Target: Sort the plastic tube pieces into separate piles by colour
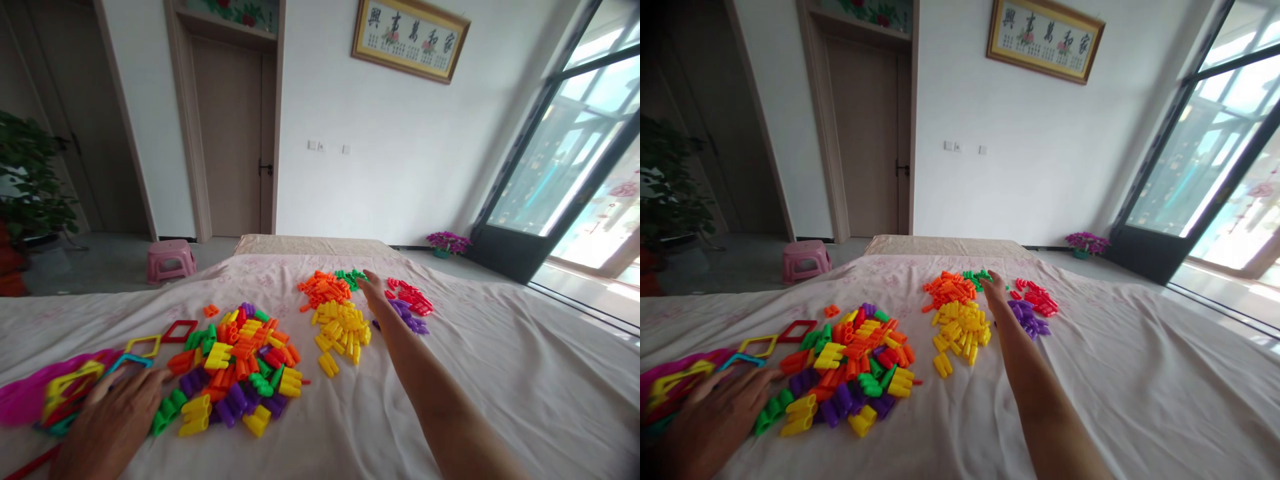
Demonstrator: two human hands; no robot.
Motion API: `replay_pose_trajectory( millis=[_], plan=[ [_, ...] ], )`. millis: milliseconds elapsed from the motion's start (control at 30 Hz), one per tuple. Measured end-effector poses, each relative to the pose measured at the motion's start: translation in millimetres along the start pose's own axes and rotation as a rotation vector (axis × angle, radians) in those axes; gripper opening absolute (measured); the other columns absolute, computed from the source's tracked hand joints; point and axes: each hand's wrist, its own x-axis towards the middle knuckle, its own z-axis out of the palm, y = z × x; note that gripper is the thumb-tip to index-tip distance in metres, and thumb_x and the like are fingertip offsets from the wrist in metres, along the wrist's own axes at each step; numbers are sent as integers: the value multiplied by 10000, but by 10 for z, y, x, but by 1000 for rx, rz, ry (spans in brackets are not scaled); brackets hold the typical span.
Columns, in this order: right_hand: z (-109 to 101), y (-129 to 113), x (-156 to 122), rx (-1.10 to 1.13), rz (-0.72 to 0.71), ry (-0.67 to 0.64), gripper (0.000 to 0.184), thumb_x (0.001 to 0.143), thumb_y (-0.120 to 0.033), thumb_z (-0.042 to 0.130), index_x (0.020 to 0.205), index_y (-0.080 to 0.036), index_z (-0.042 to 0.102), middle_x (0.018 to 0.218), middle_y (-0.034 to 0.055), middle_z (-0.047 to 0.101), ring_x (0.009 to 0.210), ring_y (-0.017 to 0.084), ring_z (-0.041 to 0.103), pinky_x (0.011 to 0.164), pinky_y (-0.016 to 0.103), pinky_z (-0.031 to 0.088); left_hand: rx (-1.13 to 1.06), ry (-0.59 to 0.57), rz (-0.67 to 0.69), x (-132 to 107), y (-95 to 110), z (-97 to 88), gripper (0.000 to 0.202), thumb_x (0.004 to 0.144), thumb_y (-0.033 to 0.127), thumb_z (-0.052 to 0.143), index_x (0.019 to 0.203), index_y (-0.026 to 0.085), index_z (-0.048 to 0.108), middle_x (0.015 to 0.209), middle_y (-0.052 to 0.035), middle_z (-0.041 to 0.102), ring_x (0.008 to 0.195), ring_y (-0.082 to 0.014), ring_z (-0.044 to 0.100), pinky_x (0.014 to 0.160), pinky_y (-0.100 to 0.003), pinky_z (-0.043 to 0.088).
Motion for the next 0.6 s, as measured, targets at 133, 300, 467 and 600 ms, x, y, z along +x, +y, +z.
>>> replay_pose_trajectory(
  millis=[133,300,467,600],
  plan=[
    [-13,43,-105,41,68,-31,558,664,-417,631,1122,-103,690,1052,162,724,974,299,677,791,394,538,1,17,64,-2,22,-66,387,865,178,407,1026,257,750,1144,-76,725,1095,-301,625,1049,-557,331],
    [31,-206,-514,144,53,-203,516,679,-400,643,1110,-121,690,1073,132,722,917,250,683,778,363,538,-14,20,48,32,78,-187,353,903,176,408,1078,194,713,1094,-98,719,1017,-281,639,1035,-549,329],
    [122,-778,-1114,317,53,-774,415,734,-381,703,1091,-171,685,995,74,729,801,172,675,712,294,523,-69,5,40,69,129,-290,332,905,158,403,1018,205,711,1083,-92,710,1016,-277,639,1019,-541,329],
    [188,-1104,-1502,137,-8,-1229,315,749,-392,731,984,-183,722,872,31,724,754,151,655,675,253,498,-81,4,32,75,146,-325,329,909,176,401,1028,215,705,1072,-79,713,1017,-273,639,1018,-531,328]
  ],
)
